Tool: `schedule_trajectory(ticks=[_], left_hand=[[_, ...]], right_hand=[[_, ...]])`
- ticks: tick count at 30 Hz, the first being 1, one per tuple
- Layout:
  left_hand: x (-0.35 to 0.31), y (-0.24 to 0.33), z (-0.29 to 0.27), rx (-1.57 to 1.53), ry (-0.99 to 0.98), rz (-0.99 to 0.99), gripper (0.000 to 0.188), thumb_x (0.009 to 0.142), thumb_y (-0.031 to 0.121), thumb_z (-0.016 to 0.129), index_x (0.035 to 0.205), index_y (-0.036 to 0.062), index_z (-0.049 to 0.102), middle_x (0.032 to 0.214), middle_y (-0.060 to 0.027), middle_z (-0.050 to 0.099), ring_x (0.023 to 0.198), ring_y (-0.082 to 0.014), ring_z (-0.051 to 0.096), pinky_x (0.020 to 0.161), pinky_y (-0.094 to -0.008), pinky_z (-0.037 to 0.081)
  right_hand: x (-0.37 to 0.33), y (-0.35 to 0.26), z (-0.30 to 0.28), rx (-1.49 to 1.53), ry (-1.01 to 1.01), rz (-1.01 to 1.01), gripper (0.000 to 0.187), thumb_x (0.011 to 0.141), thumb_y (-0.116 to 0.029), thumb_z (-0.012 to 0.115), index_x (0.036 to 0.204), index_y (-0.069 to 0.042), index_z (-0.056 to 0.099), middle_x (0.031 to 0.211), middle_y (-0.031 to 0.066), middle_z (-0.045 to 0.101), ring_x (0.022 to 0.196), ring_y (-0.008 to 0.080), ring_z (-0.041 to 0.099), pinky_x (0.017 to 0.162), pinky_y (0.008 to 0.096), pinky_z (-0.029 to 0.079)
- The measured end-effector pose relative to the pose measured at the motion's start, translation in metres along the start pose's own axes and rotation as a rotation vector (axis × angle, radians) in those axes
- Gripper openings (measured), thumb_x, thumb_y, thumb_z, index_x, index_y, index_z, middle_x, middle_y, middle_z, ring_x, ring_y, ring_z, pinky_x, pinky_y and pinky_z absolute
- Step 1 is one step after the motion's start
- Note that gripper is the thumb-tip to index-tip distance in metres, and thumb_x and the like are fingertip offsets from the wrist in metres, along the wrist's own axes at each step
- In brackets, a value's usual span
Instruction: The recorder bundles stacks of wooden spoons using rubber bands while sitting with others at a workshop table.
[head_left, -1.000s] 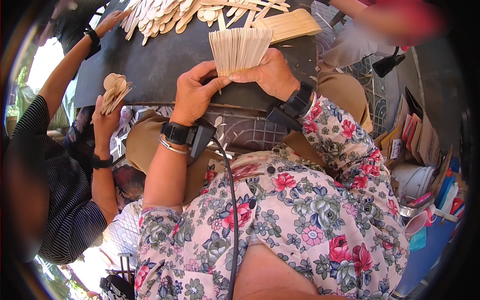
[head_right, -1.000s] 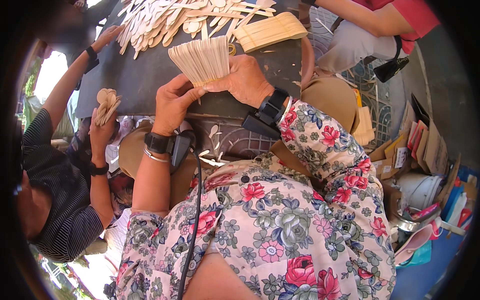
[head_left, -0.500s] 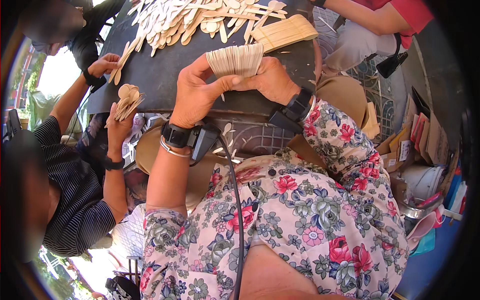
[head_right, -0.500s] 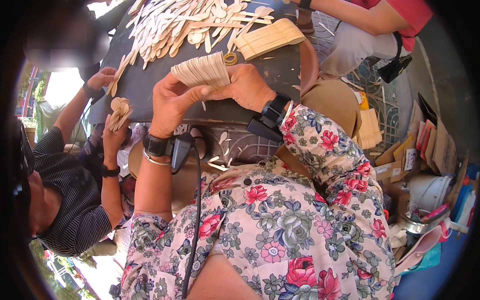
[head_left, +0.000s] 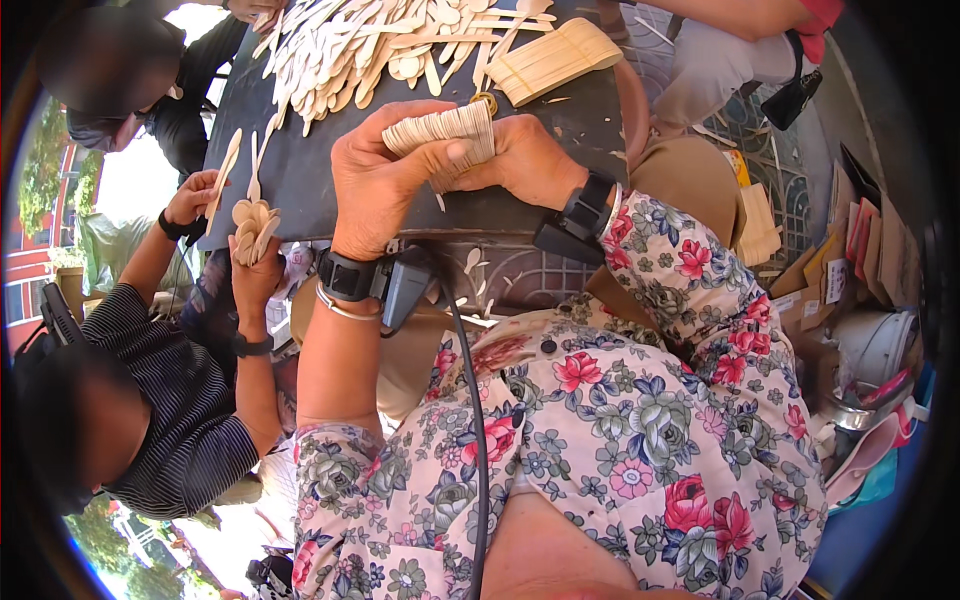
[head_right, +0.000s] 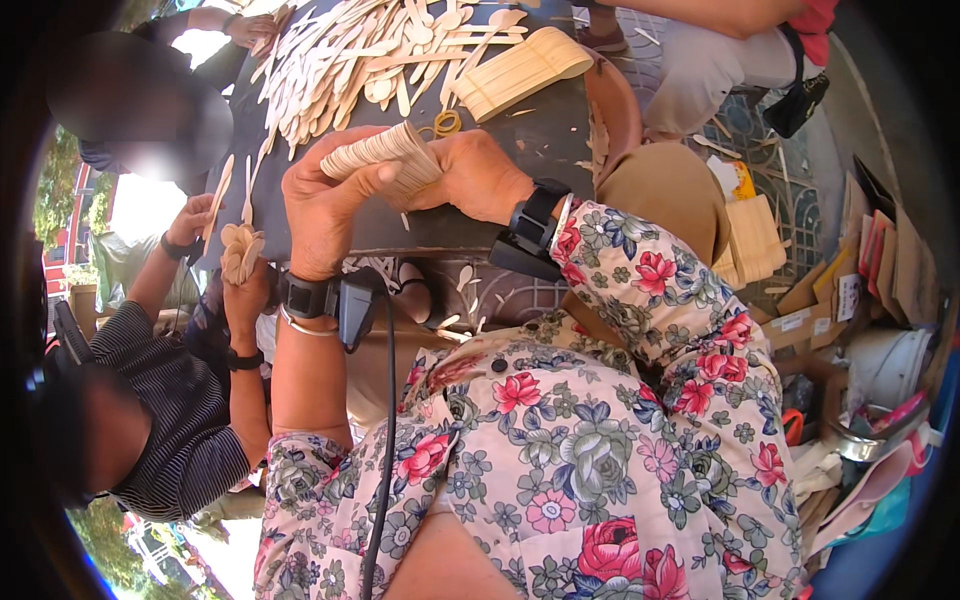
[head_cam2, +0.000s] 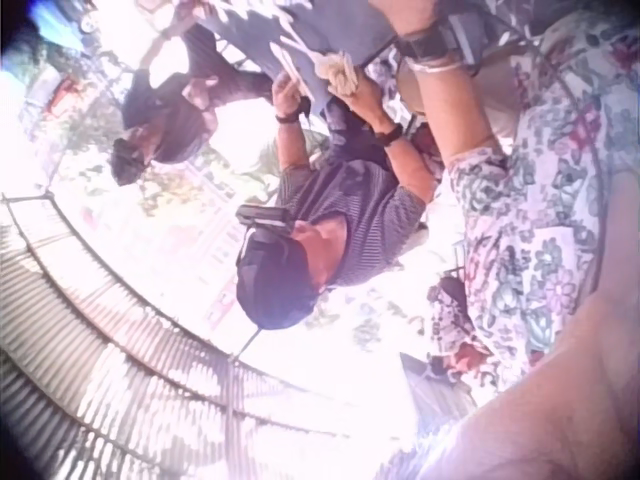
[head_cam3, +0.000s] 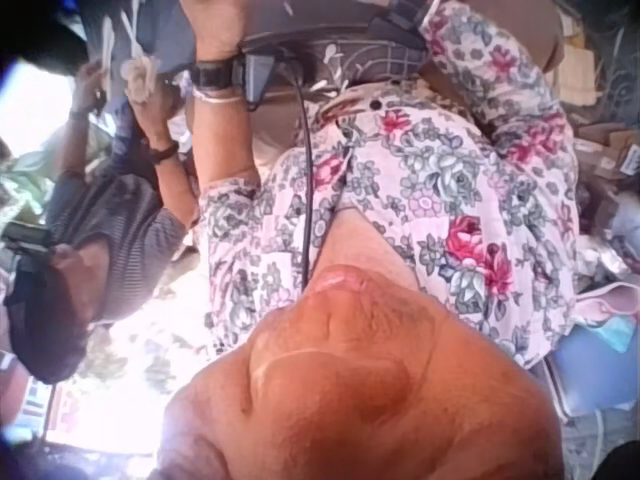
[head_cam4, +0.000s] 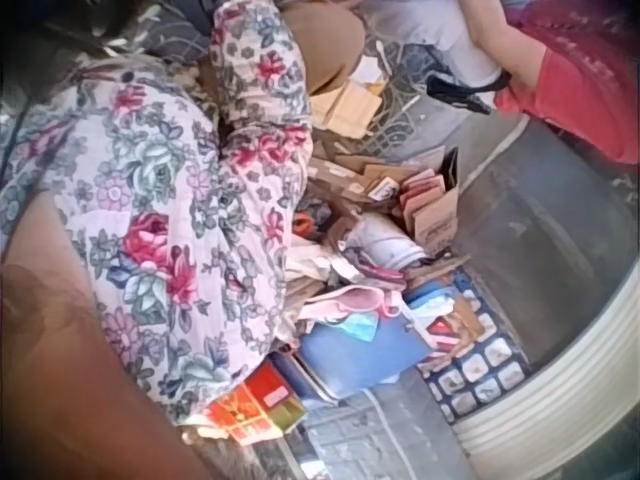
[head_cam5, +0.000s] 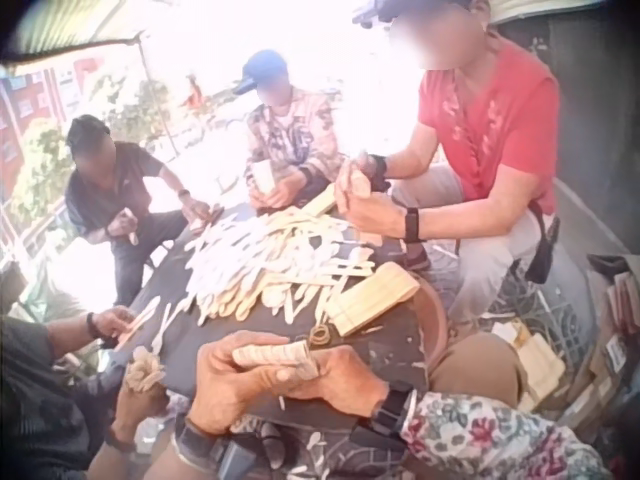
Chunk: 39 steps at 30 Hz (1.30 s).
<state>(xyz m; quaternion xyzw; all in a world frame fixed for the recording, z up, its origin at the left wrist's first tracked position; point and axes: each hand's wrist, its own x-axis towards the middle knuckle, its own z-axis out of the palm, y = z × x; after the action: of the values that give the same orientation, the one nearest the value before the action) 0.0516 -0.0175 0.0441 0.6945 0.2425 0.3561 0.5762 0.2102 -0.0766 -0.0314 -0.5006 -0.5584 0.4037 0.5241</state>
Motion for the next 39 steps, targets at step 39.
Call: schedule_trajectory(ticks=[39], left_hand=[[-0.002,0.006,-0.015,-0.241,-0.095,-0.149,0.049,0.096,0.031,0.042,0.115,-0.0103,0.061,0.113,-0.0148,0.063,0.106,-0.0202,0.057,0.100,-0.0335,0.037]], right_hand=[[0.002,0.006,-0.001,-0.101,-0.019,0.022,0.032,0.070,-0.024,0.082,0.097,-0.008,0.072,0.088,0.0074,0.072,0.078,0.0153,0.065,0.077,0.0277,0.049]])
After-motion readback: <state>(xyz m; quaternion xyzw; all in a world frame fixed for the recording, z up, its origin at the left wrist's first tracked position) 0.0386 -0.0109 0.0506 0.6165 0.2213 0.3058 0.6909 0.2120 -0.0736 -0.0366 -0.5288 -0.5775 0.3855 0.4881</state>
